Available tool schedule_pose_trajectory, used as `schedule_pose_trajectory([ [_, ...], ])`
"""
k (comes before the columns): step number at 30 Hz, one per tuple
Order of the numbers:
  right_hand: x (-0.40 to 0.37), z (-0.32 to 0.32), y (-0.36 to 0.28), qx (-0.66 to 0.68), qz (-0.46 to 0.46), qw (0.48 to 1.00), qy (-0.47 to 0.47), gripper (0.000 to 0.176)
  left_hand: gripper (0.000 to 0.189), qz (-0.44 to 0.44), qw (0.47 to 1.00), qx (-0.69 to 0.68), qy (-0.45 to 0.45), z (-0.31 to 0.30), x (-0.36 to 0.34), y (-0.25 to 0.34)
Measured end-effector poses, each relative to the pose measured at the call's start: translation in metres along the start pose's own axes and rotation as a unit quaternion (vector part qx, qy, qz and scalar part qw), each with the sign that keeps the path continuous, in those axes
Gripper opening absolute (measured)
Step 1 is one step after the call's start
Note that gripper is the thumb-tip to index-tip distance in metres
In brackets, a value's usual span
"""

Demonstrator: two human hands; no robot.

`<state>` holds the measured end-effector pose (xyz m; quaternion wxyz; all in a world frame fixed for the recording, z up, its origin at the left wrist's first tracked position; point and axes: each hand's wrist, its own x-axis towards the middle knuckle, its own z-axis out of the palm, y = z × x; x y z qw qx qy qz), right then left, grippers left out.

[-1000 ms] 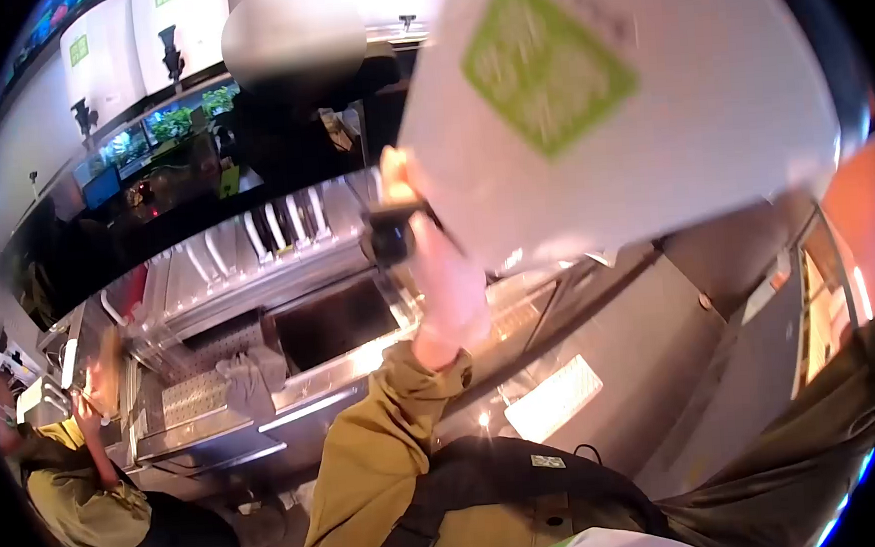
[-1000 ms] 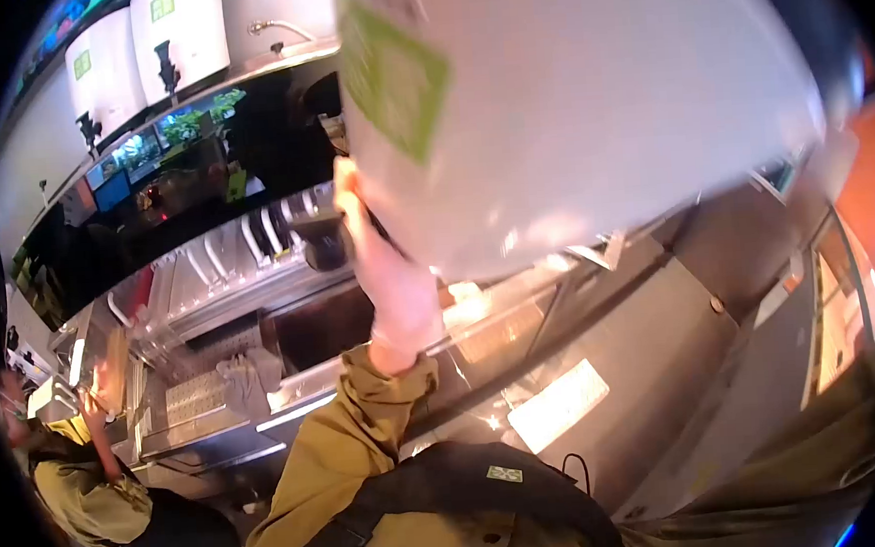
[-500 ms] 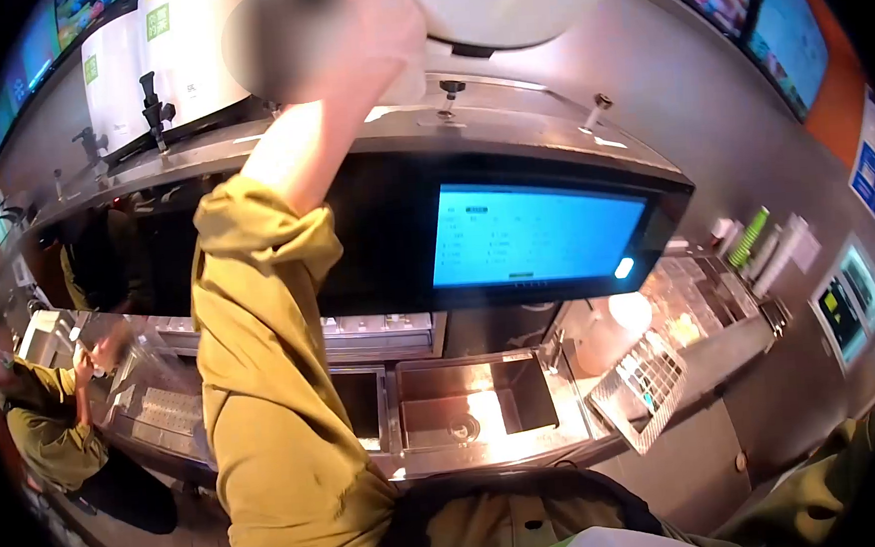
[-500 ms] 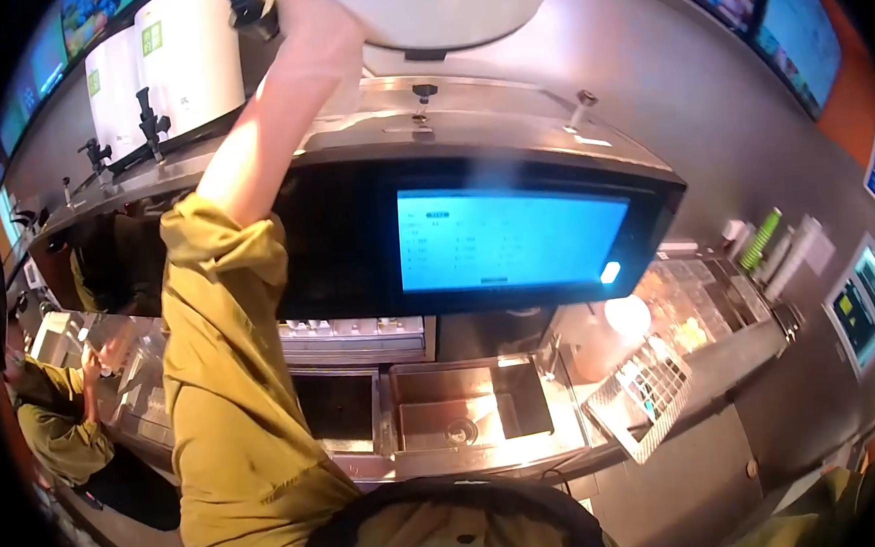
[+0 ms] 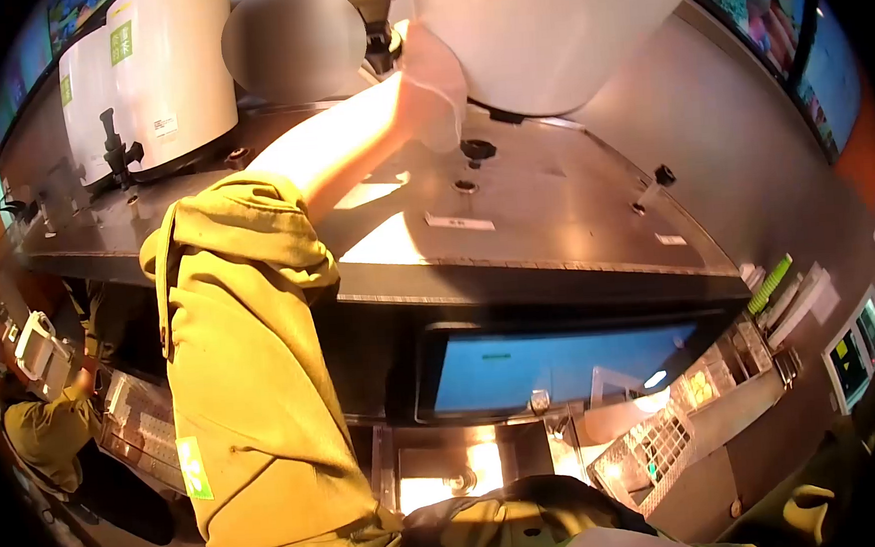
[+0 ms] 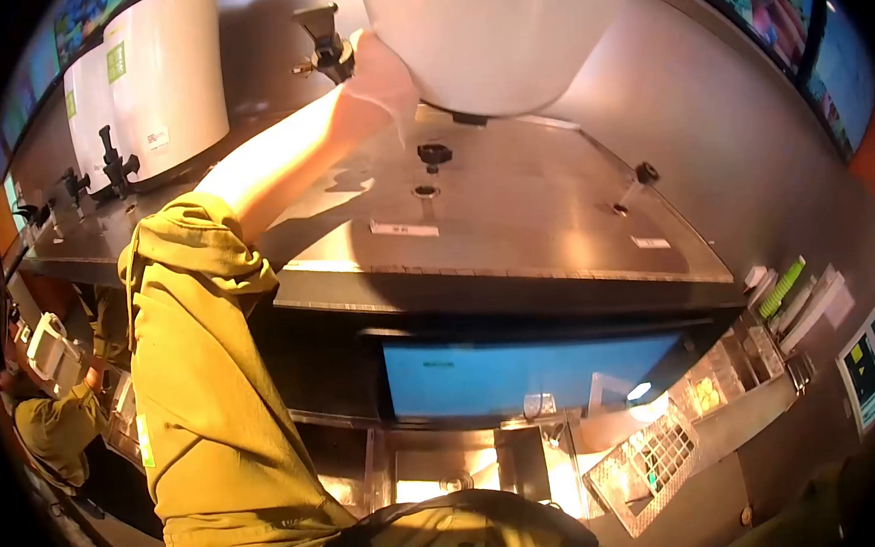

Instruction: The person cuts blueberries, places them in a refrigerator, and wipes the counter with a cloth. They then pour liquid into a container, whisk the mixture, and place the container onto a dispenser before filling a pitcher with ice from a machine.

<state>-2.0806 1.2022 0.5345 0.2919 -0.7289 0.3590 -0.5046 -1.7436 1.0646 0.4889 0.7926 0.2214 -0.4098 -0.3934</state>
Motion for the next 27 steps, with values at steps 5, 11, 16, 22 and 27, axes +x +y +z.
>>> schedule_pose_trajectory([
  [5,0.040,0.017,0.016,0.004,-0.002,1.000,-0.009,0.044,0.038,-0.037,0.999,0.018,0.017,-0.021,0.001,-0.022],
  [11,0.073,0.036,0.028,0.012,-0.006,1.000,-0.021,0.046,0.040,-0.061,0.997,0.031,0.020,-0.039,-0.015,-0.034],
  [16,0.095,0.041,0.038,0.033,-0.009,0.999,-0.037,0.048,0.042,-0.068,0.996,0.062,0.014,-0.044,0.016,-0.027],
  [22,0.115,0.036,0.038,0.051,-0.032,0.997,-0.042,0.050,0.046,-0.116,0.986,0.117,0.029,-0.029,0.037,-0.008],
  [27,0.129,0.029,0.038,0.062,-0.043,0.996,-0.045,0.052,0.050,-0.062,0.976,0.197,0.063,-0.007,0.022,-0.002],
])
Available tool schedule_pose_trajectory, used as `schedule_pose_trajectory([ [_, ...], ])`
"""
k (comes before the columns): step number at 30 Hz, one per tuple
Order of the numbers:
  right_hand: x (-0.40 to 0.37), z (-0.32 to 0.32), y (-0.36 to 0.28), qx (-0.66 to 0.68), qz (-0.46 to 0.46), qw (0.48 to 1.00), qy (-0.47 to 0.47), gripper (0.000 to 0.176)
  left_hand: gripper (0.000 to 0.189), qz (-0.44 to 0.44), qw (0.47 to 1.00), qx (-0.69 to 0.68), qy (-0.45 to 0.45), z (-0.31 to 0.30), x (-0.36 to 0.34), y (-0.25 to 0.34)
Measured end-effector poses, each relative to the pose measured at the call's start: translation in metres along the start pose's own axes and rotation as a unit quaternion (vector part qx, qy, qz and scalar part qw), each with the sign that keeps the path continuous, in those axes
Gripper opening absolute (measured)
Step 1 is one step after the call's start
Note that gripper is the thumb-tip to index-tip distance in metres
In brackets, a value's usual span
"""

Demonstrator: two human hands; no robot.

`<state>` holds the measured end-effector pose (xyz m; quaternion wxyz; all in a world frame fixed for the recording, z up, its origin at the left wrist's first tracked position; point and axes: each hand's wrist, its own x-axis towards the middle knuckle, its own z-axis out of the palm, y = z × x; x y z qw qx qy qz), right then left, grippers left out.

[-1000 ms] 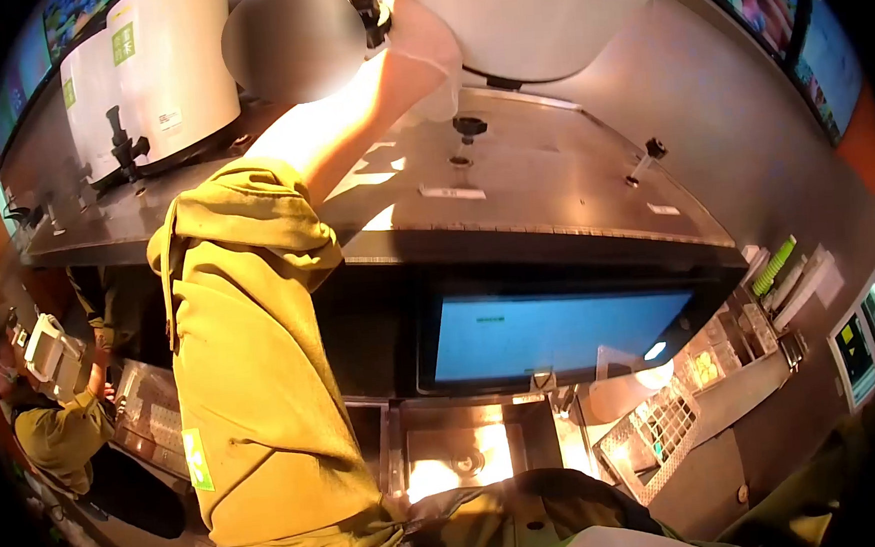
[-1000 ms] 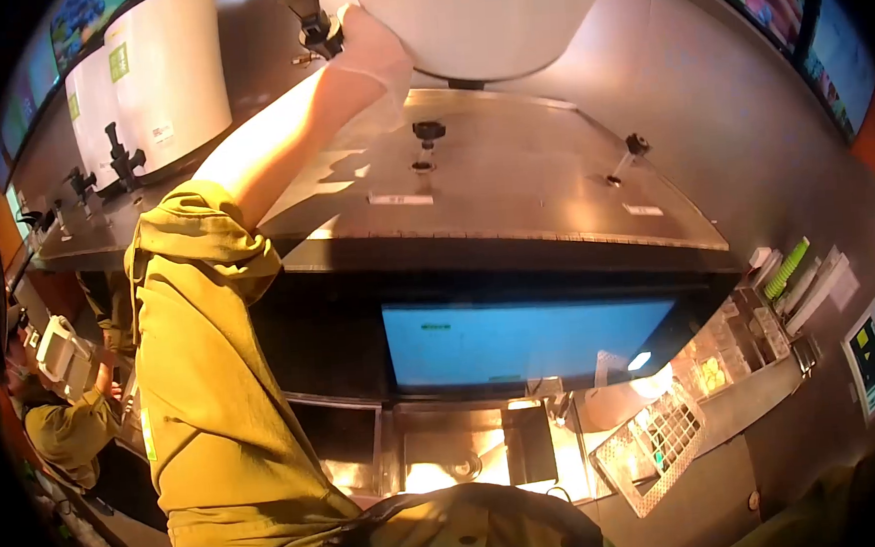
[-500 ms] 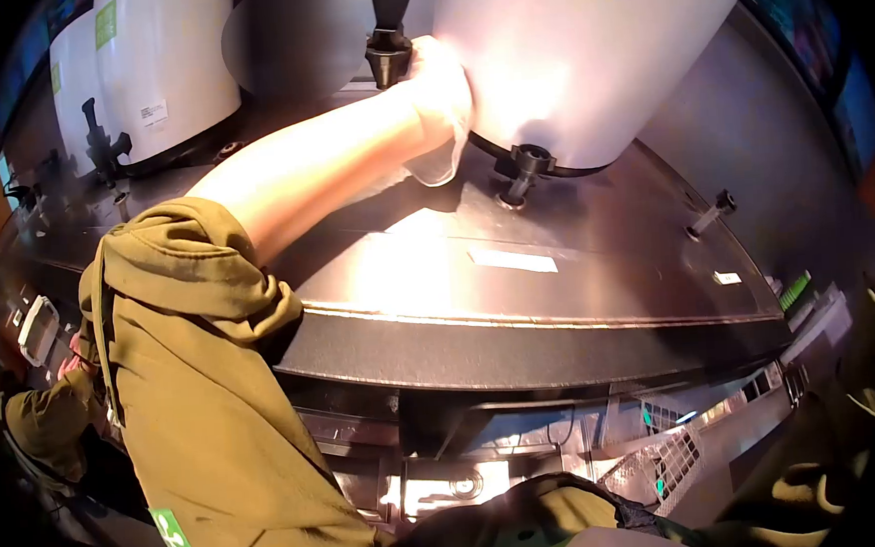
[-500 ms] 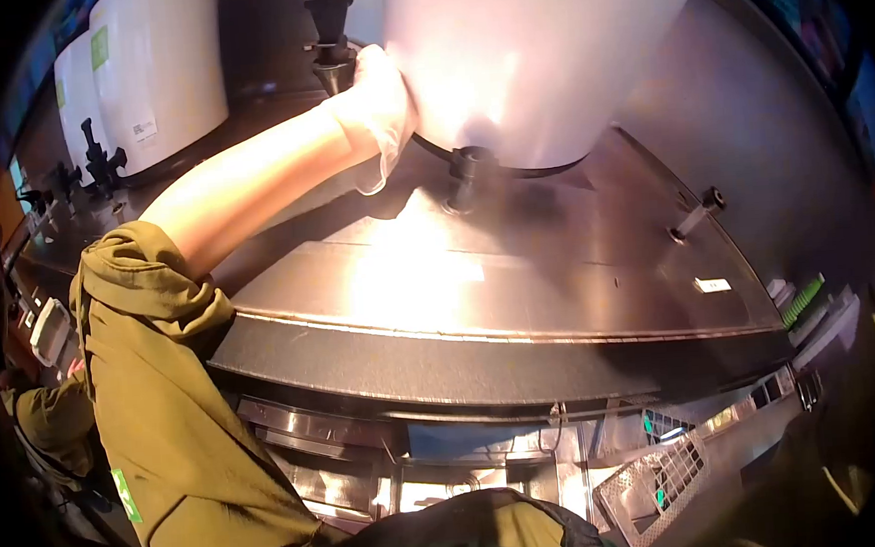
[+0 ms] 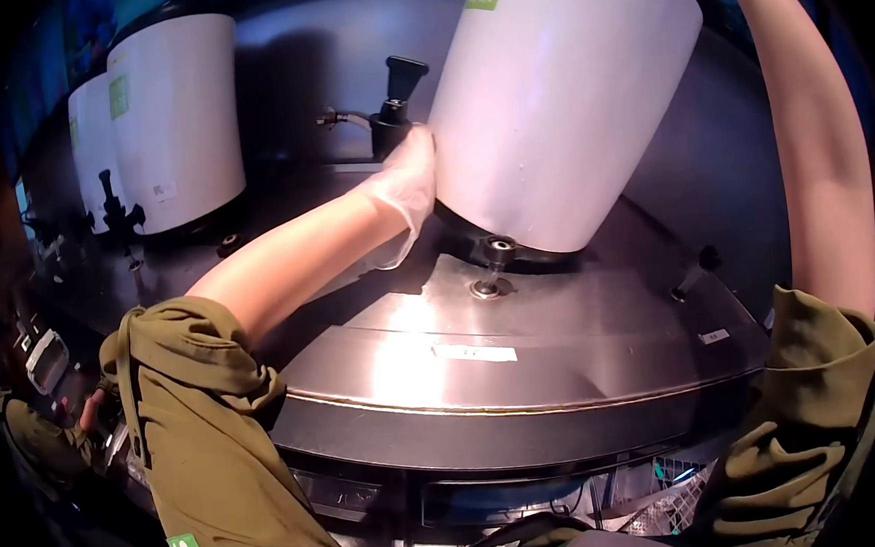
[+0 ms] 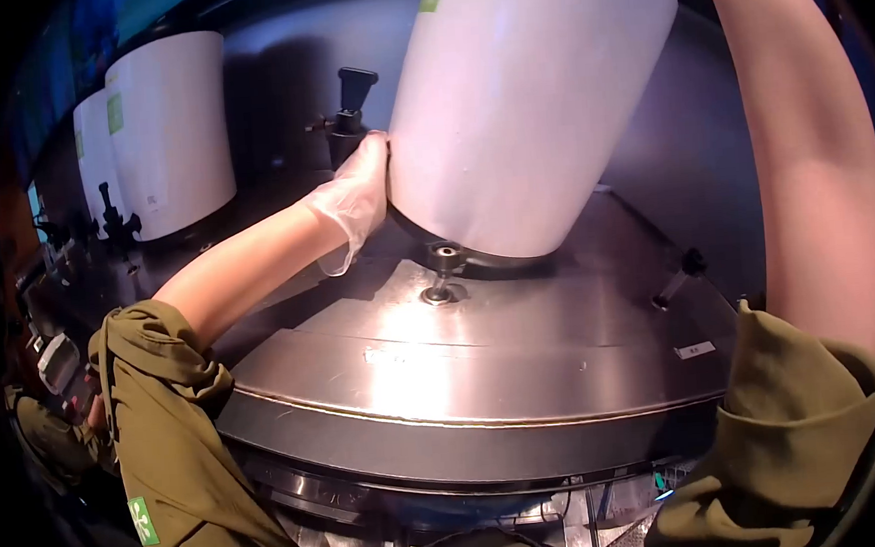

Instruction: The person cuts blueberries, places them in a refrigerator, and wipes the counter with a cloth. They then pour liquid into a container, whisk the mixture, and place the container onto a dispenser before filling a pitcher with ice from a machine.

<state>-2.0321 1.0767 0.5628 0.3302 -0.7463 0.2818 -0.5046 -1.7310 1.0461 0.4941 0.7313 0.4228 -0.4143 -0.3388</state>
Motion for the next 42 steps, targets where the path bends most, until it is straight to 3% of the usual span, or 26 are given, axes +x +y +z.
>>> schedule_pose_trajectory([
  [3,0.013,-0.006,-0.002,0.006,-0.012,1.000,0.005,0.053,0.045,-0.042,0.999,-0.033,0.000,-0.006,0.011,-0.003],
  [10,0.056,-0.015,-0.026,-0.001,-0.078,0.997,0.012,0.056,0.042,-0.033,0.999,0.009,0.031,-0.006,0.002,0.001],
  [16,0.111,-0.013,-0.056,-0.010,-0.164,0.986,0.009,0.058,0.047,-0.033,0.998,-0.022,-0.050,-0.012,-0.011,0.000],
  [23,0.137,0.018,-0.055,-0.051,-0.199,0.979,-0.008,0.074,0.044,-0.092,0.972,0.217,-0.011,-0.032,-0.034,0.012],
  [27,0.151,0.041,-0.043,-0.082,-0.207,0.975,0.000,0.087,0.049,-0.120,0.902,0.393,-0.131,-0.053,-0.044,0.058],
  [29,0.148,0.053,-0.029,-0.109,-0.203,0.973,0.006,0.094,0.054,-0.091,0.865,0.461,-0.179,-0.060,-0.049,0.088],
  [31,0.136,0.065,-0.006,-0.139,-0.196,0.970,0.018,0.102,0.067,0.033,0.856,0.507,-0.096,-0.058,-0.072,0.104],
  [32,0.132,0.068,0.005,-0.158,-0.196,0.967,0.024,0.106,0.067,0.078,0.839,0.538,0.016,-0.064,-0.057,0.093],
  [34,0.116,0.078,0.042,-0.205,-0.179,0.962,0.032,0.113,0.058,0.172,0.835,0.522,0.029,-0.074,-0.043,0.070],
  [37,0.092,0.103,0.091,-0.337,-0.209,0.914,0.090,0.125,0.049,0.089,0.949,0.283,-0.111,-0.092,-0.021,0.040],
  [38,0.088,0.097,0.089,-0.304,-0.153,0.940,0.039,0.121,0.041,0.057,0.955,0.246,-0.157,-0.101,-0.015,0.041],
  [39,0.068,0.095,0.057,-0.268,-0.097,0.959,-0.013,0.116,0.040,0.057,0.944,0.286,-0.154,-0.101,-0.018,0.042],
  [41,0.064,0.084,0.056,-0.231,-0.050,0.970,-0.064,0.104,0.039,0.072,0.921,0.332,-0.191,-0.088,-0.041,0.060],
  [42,0.081,0.066,0.080,-0.237,-0.056,0.967,-0.067,0.095,0.044,0.071,0.888,0.432,-0.141,-0.078,-0.034,0.060],
])
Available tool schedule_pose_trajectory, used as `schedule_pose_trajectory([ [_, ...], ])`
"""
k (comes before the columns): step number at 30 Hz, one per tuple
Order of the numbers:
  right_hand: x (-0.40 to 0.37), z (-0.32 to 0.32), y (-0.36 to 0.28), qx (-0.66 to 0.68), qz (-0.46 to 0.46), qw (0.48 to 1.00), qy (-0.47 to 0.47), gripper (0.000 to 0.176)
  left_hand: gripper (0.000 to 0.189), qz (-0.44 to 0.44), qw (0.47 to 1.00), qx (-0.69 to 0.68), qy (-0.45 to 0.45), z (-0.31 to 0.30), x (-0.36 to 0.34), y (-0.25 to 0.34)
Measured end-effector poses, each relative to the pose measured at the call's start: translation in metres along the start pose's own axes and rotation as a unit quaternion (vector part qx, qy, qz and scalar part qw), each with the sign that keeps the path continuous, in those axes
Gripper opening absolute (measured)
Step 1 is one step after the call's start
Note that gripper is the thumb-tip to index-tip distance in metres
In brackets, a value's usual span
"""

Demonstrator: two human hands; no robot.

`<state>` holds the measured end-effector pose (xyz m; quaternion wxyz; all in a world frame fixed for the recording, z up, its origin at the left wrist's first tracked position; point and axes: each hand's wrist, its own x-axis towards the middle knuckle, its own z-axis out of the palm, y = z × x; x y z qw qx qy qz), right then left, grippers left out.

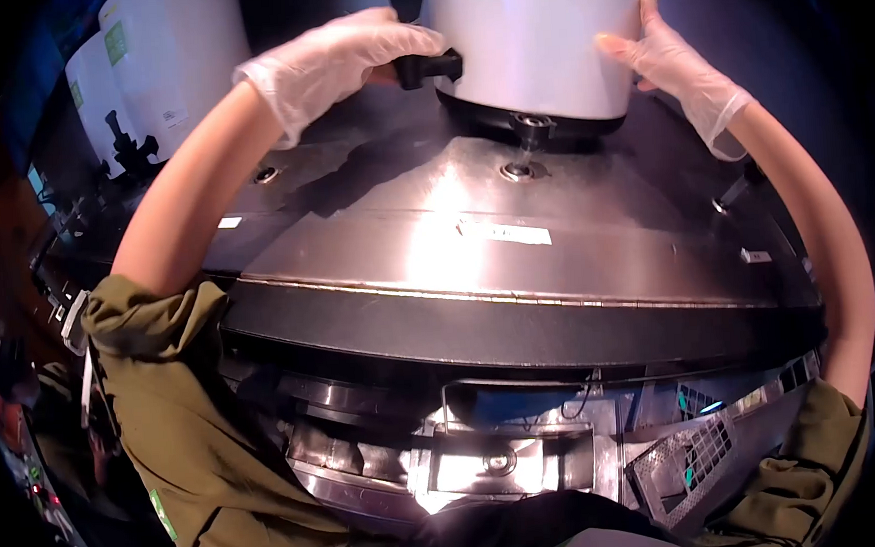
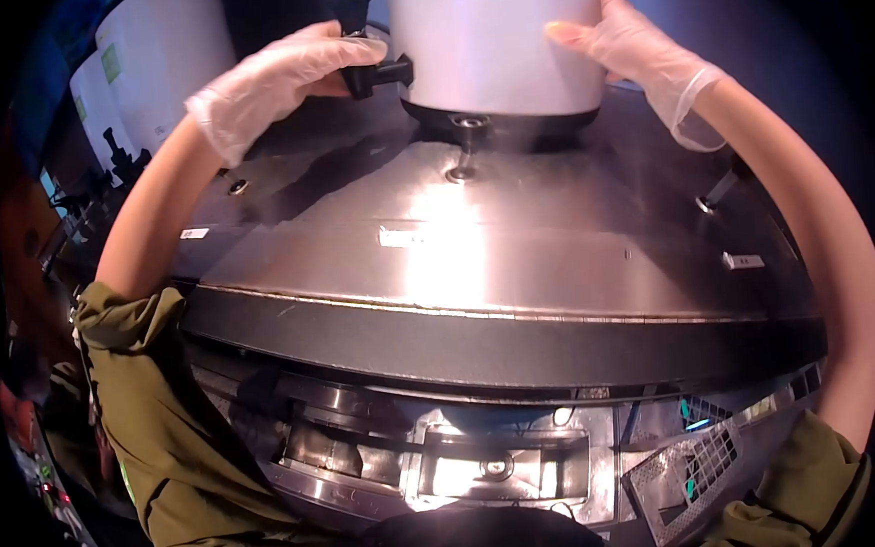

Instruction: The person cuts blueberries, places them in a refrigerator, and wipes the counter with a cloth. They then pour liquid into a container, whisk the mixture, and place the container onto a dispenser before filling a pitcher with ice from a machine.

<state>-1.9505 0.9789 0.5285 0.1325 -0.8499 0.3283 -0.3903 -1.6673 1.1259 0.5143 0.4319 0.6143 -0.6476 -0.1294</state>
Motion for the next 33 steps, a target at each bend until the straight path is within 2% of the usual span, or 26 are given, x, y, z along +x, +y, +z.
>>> schedule_pose_trajectory([
  [1,0.010,-0.003,0.023,-0.007,-0.007,1.000,-0.001,0.087,0.047,0.013,1.000,0.019,0.005,0.011,0.001,0.006],
  [3,0.025,-0.006,0.039,-0.030,0.043,0.998,-0.022,0.071,0.053,0.054,0.998,0.025,-0.006,0.031,-0.011,0.033],
  [4,0.027,-0.007,0.036,-0.043,0.063,0.997,-0.031,0.064,0.053,0.031,0.998,0.061,-0.006,0.039,-0.008,0.043],
  [5,0.023,0.000,0.037,-0.034,0.055,0.998,0.008,0.056,0.053,0.020,0.995,0.095,0.014,0.049,-0.009,0.051],
  [6,0.028,0.002,0.045,-0.038,0.056,0.998,0.005,0.055,0.054,0.010,0.991,0.130,0.033,0.059,-0.019,0.064],
  [7,0.035,0.004,0.054,-0.042,0.059,0.997,0.002,0.054,0.057,0.003,0.991,0.132,0.005,0.064,-0.029,0.077],
  [8,0.040,0.003,0.064,-0.048,0.062,0.997,-0.001,0.053,0.060,0.027,0.986,0.161,0.013,0.071,-0.031,0.075],
  [10,0.036,0.003,0.062,-0.066,0.055,0.996,0.003,0.049,0.065,0.016,0.982,0.183,-0.045,0.074,-0.037,0.096],
  [13,0.038,0.000,0.064,-0.120,0.052,0.991,-0.030,0.039,0.050,0.137,0.989,0.020,-0.052,0.087,-0.027,0.080],
  [16,0.019,-0.005,0.032,-0.164,0.085,0.979,-0.087,0.032,0.070,0.116,0.984,-0.096,-0.097,0.085,-0.042,0.073],
  [17,0.011,-0.005,0.019,-0.176,0.102,0.973,-0.107,0.030,0.045,0.076,0.990,-0.096,-0.069,0.084,-0.051,0.078],
  [19,0.009,0.000,-0.001,-0.070,0.038,0.979,-0.188,0.029,0.061,0.045,0.991,-0.002,-0.129,0.074,-0.037,0.062],
  [20,-0.013,0.002,-0.014,0.054,-0.059,0.979,-0.189,0.028,0.069,0.029,0.986,0.044,-0.159,0.070,-0.027,0.053],
  [21,-0.047,0.006,-0.052,0.105,-0.073,0.982,-0.138,0.024,0.063,-0.013,0.983,0.065,-0.171,0.072,-0.020,0.049],
  [23,-0.064,-0.001,-0.078,0.095,0.002,0.974,-0.203,0.037,0.056,-0.014,0.986,0.041,-0.161,0.076,-0.022,0.048],
  [24,-0.067,-0.001,-0.078,0.106,0.010,0.969,-0.224,0.040,0.053,-0.015,0.987,0.029,-0.157,0.078,-0.022,0.048],
  [25,-0.069,-0.002,-0.079,0.117,0.017,0.962,-0.245,0.044,0.042,-0.043,0.990,0.024,-0.133,0.083,-0.023,0.050],
  [26,-0.066,0.000,-0.076,0.141,-0.009,0.957,-0.255,0.041,0.040,-0.039,0.989,0.044,-0.135,0.086,-0.020,0.047],
  [28,-0.041,0.032,-0.050,0.179,-0.069,0.958,-0.213,0.042,0.036,-0.034,0.986,0.086,-0.138,0.094,-0.017,0.038],
  [30,-0.046,0.037,-0.045,0.152,-0.085,0.977,-0.126,0.048,0.033,-0.043,0.988,0.087,-0.122,0.099,-0.020,0.036],
  [32,-0.054,0.031,-0.044,0.266,-0.068,0.946,-0.170,0.053,0.034,-0.035,0.991,0.058,-0.116,0.097,-0.018,0.026],
  [33,-0.057,0.029,-0.046,0.300,-0.068,0.934,-0.182,0.053,0.038,-0.032,0.989,-0.038,-0.142,0.096,-0.030,0.032],
])
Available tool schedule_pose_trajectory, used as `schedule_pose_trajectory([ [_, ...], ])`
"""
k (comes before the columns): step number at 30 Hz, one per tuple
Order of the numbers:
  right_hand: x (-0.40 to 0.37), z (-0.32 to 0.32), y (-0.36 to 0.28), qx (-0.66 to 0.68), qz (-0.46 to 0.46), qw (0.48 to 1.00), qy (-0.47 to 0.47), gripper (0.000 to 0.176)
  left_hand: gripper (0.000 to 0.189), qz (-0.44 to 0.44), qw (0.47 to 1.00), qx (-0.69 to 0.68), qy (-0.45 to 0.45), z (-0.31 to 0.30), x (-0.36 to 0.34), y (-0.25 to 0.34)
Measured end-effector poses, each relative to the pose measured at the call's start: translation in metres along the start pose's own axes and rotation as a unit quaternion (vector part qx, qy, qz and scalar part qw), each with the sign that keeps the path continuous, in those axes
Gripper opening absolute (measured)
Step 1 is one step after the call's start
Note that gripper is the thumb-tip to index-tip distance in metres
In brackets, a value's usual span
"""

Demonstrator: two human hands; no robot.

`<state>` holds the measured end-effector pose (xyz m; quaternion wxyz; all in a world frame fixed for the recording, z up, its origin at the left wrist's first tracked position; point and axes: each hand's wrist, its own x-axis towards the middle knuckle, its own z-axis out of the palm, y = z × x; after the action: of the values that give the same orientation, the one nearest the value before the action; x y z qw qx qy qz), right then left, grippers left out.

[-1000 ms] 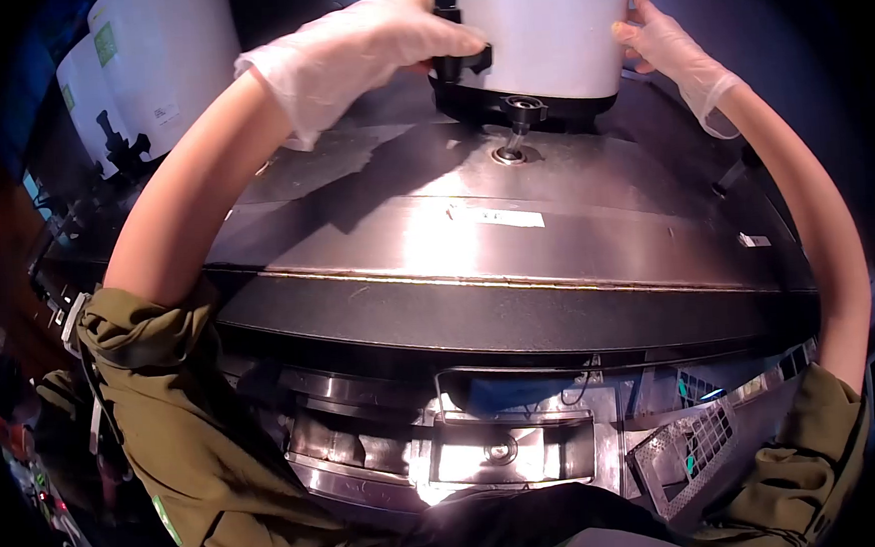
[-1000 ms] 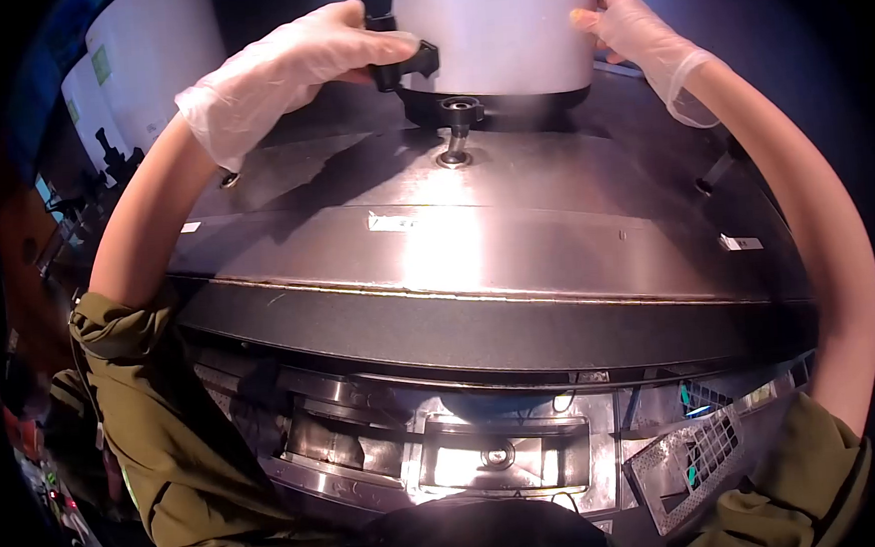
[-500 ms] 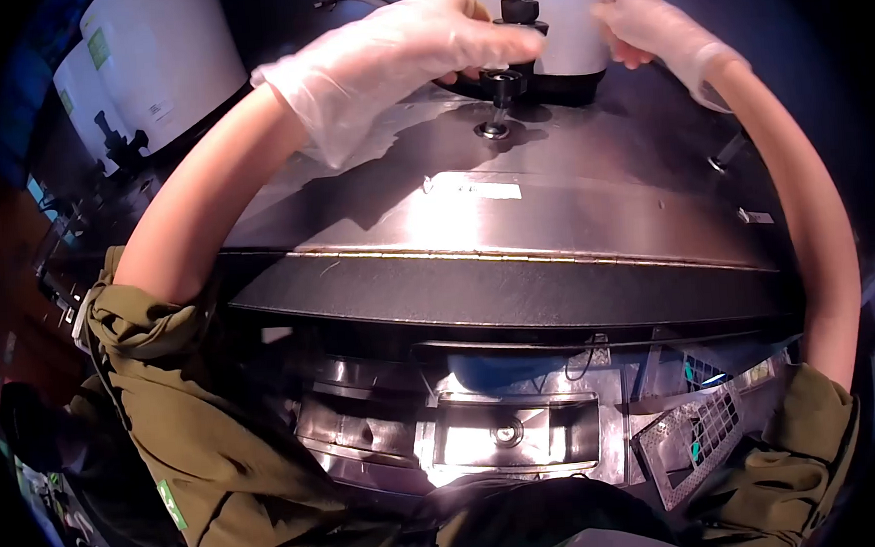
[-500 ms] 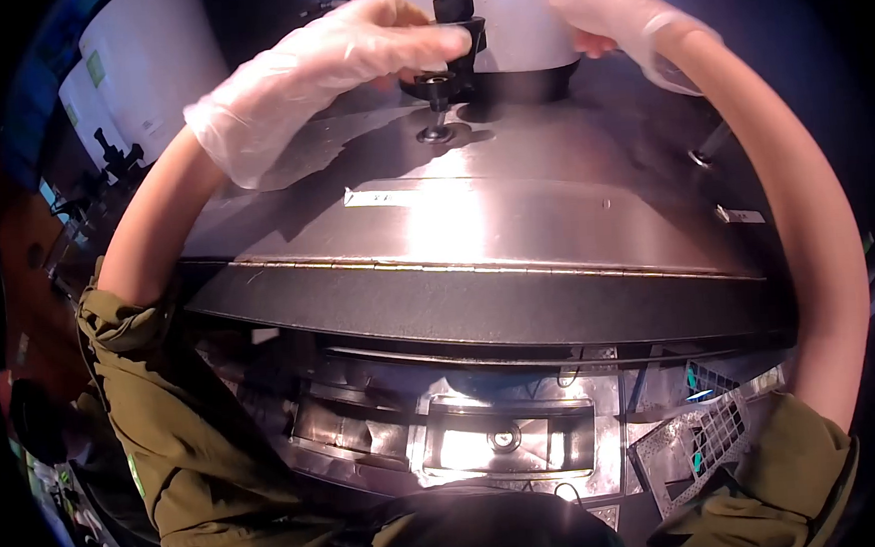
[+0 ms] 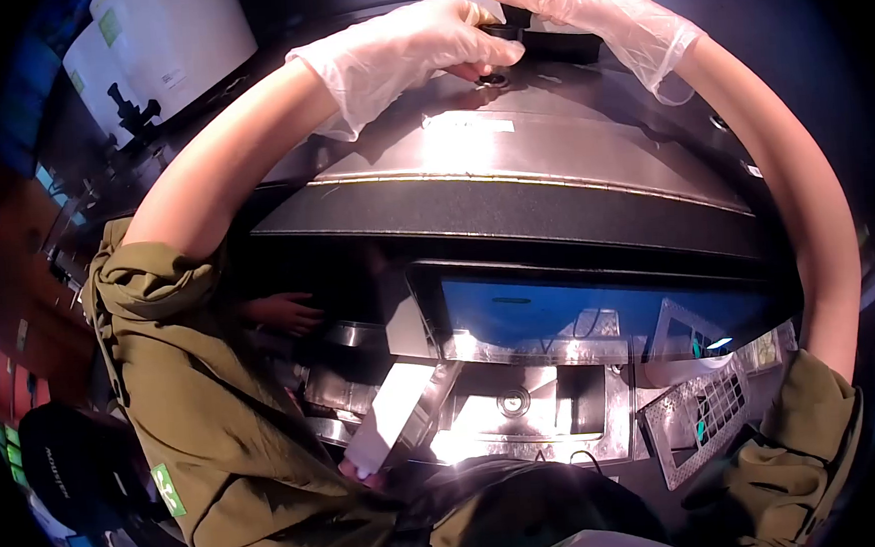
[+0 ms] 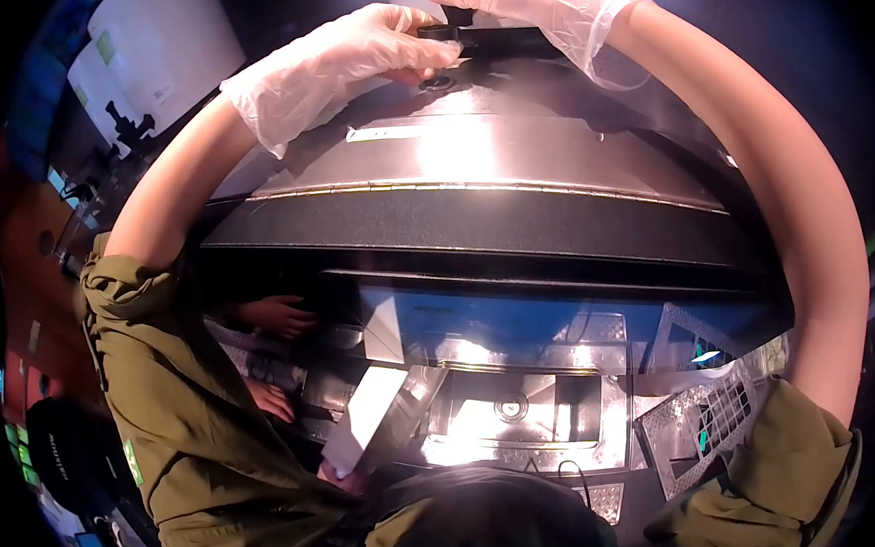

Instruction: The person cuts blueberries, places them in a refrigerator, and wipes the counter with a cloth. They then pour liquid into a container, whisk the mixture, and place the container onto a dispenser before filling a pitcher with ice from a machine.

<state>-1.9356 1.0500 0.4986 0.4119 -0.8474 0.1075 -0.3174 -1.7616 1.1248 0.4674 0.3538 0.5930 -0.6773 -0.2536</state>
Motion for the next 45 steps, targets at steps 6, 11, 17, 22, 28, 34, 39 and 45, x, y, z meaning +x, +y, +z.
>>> schedule_pose_trajectory([
  [6,0.007,0.001,0.003,-0.045,-0.030,0.998,0.022,0.045,0.049,0.003,0.999,-0.034,0.013,0.004,-0.003,0.001],
  [11,0.003,0.005,-0.005,-0.036,-0.030,0.999,0.015,0.038,0.047,-0.017,0.998,0.047,0.035,0.011,-0.039,0.028],
  [17,-0.002,0.009,-0.006,-0.035,-0.021,0.999,0.011,0.030,0.049,0.021,0.998,0.042,0.034,0.017,-0.033,0.028],
  [22,-0.003,0.006,-0.008,-0.041,-0.024,0.999,0.000,0.024,0.046,0.030,0.998,-0.037,0.029,0.020,-0.046,0.033],
  [28,-0.008,0.012,-0.008,-0.049,-0.024,0.999,-0.003,0.017,0.044,0.028,0.990,-0.134,0.015,0.023,-0.058,0.037],
  [34,-0.009,0.006,-0.014,-0.061,-0.009,0.998,-0.012,0.014,0.046,0.036,0.981,-0.190,-0.009,0.022,-0.066,0.048],
  [39,-0.010,0.001,-0.022,-0.090,0.016,0.996,0.009,0.017,0.046,0.043,0.974,-0.223,-0.004,0.010,-0.063,0.033],
  [45,-0.019,-0.003,0.007,0.033,-0.058,0.996,-0.061,0.012,0.027,0.054,0.969,-0.235,0.053,0.016,-0.059,0.028],
])
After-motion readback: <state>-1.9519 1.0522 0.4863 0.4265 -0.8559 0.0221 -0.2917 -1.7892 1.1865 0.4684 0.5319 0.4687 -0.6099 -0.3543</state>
